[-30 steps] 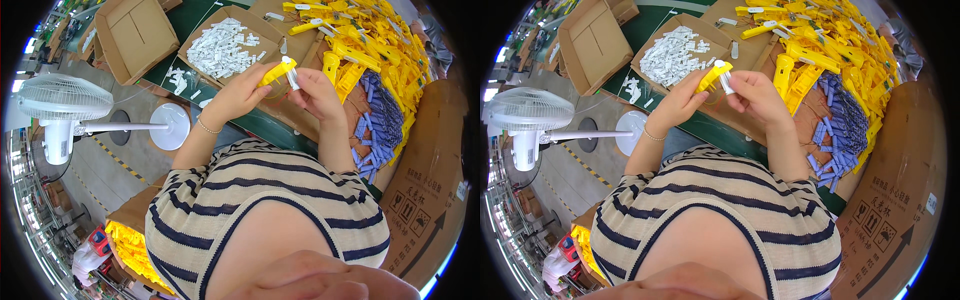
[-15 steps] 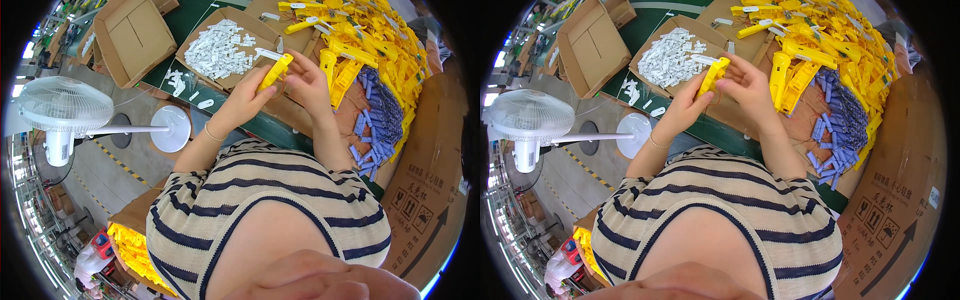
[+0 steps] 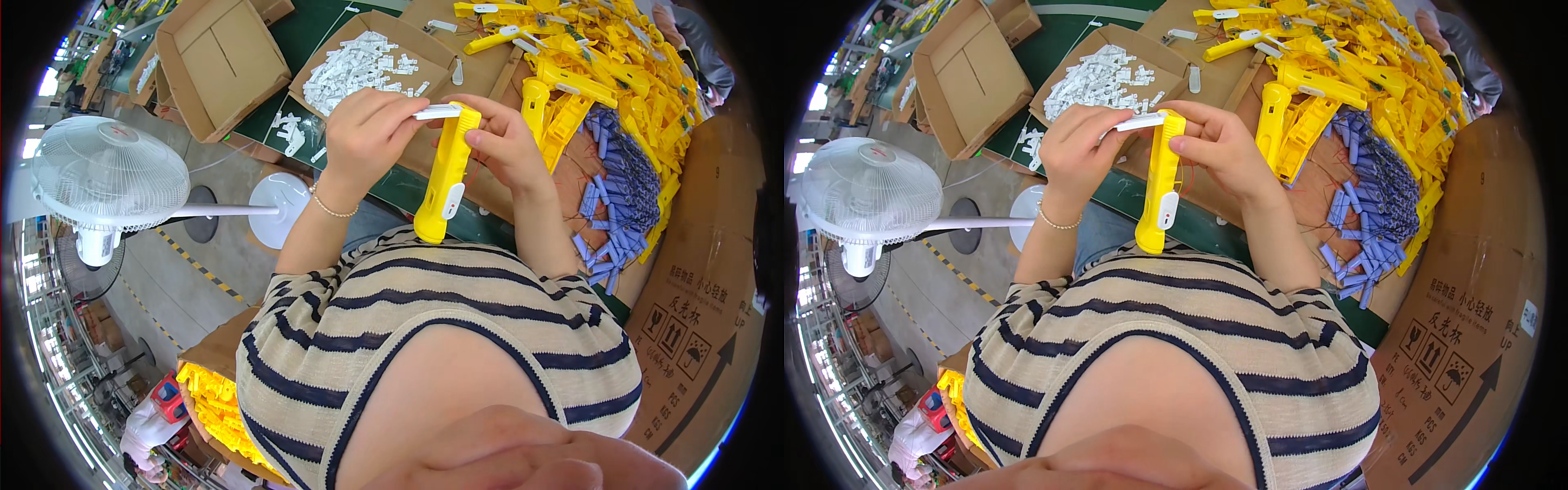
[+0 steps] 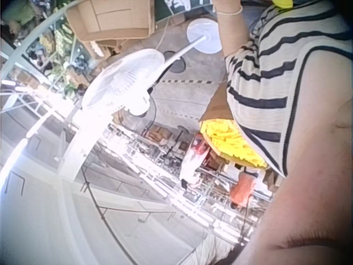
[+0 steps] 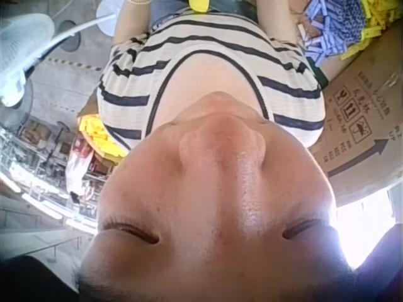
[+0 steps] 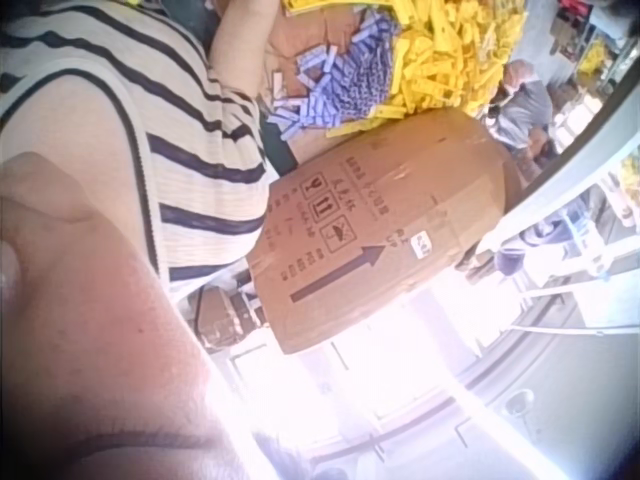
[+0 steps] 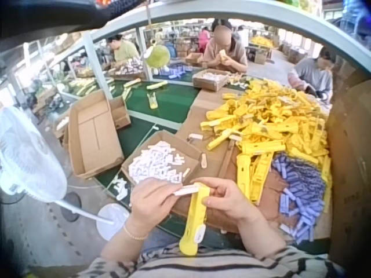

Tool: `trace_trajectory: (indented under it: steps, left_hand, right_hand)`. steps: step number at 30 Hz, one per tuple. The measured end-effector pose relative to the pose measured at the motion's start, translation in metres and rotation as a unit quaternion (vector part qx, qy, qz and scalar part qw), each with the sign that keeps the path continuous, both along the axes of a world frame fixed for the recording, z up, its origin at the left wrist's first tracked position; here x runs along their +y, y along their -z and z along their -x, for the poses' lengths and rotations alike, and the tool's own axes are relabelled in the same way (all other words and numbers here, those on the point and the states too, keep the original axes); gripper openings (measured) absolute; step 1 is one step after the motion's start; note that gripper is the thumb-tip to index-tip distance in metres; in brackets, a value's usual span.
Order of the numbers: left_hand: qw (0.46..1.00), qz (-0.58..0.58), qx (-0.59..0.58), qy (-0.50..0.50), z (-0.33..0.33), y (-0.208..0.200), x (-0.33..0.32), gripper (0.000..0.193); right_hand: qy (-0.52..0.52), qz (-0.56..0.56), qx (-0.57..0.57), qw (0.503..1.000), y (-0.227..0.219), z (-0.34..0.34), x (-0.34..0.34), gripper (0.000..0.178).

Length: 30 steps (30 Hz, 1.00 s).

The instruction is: The person assembles flashlights by fitting batteries and switch components into plastic casings by hand.

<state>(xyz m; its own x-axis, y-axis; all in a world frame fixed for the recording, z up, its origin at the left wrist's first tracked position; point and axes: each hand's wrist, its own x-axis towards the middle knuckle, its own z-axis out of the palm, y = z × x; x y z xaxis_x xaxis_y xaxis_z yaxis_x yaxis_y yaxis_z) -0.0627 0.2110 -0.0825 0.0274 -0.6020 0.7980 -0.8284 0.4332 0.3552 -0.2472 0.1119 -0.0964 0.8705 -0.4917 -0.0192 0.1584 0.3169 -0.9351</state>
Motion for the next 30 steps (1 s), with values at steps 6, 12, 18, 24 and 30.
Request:
trace_trajectory:
  steps: [6, 12, 18, 24, 30]
  left_hand:
    - [1.000, 0.011, 0.003, 0.005, 0.019, 0.008, 0.005, 0.026]
    - [0.844, -0.250, 0.415, 0.229, 0.017, 0.004, 0.000, 0.053]
    - [0.708, -0.344, 0.529, 0.318, 0.017, -0.001, 0.003, 0.064]
    - [0.768, -0.365, 0.472, 0.234, 0.028, 0.018, 0.010, 0.049]
    - [0.811, -0.278, 0.472, 0.205, 0.027, 0.028, 0.004, 0.035]
  right_hand:
    - [0.069, -0.094, -0.073, 0.990, -0.006, -0.004, 0.006, 0.045]
    - [0.026, -0.118, -0.122, 0.985, -0.006, -0.006, 0.006, 0.044]
    - [0.033, -0.107, -0.107, 0.988, -0.011, -0.012, 0.008, 0.045]
    - [0.239, 0.070, -0.008, 0.968, -0.009, -0.021, 0.012, 0.045]
    - [0.239, 0.213, 0.077, 0.944, 0.009, -0.017, 0.012, 0.020]
